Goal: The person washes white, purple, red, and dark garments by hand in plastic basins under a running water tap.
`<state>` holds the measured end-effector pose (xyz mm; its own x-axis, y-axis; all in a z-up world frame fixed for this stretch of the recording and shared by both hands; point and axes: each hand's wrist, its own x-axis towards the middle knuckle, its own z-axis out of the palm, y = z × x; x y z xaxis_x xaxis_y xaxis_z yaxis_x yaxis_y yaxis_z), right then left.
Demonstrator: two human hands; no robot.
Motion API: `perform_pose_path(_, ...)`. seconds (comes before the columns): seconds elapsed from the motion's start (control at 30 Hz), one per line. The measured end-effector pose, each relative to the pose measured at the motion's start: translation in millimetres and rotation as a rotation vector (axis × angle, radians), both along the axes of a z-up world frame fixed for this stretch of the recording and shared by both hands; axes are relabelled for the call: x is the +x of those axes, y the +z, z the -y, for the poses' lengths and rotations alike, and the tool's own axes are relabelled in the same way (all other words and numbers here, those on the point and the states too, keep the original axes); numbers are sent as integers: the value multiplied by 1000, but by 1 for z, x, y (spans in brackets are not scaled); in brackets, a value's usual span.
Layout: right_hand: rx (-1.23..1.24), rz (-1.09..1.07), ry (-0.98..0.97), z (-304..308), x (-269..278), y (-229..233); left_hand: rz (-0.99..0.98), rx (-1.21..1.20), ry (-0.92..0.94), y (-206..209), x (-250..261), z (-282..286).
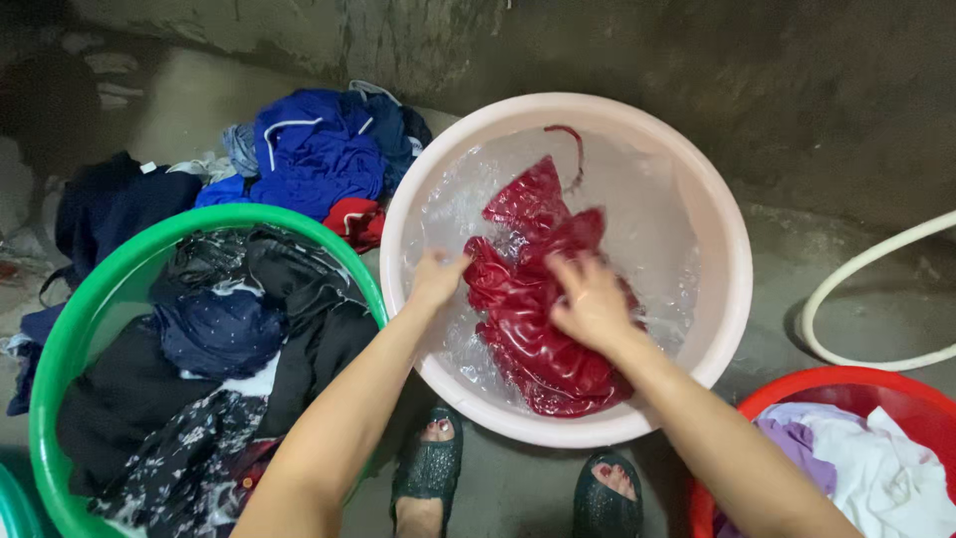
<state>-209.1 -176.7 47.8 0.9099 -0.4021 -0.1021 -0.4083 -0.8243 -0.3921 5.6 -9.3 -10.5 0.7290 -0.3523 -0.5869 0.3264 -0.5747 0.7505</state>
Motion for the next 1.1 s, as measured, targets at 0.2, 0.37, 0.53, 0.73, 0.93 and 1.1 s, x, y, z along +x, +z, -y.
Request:
perform_pose_path(0.2, 1, -335, 149, -13, 8, -2, -257, -299, 198, -110, 2, 32)
perform_pose_path(0.37, 69, -188, -399, 86, -8, -37, -323, -563, 342, -103, 27, -5)
perform_pose_path(0.53, -233, 346, -295, 78, -12, -4, -386, -651, 243, -1, 21, -18)
perform_pose_path(0.73, 64, 133, 235, 16, 9, 5, -424, -845, 91, 77, 4, -24)
perform_pose_path(0.93, -293, -183, -134, 62, -16, 10, -301, -798, 206, 83, 15, -58)
perform_pose_path(1.1, -113, 307, 23, 28, 3, 23, -180, -610, 75, 57, -14, -61)
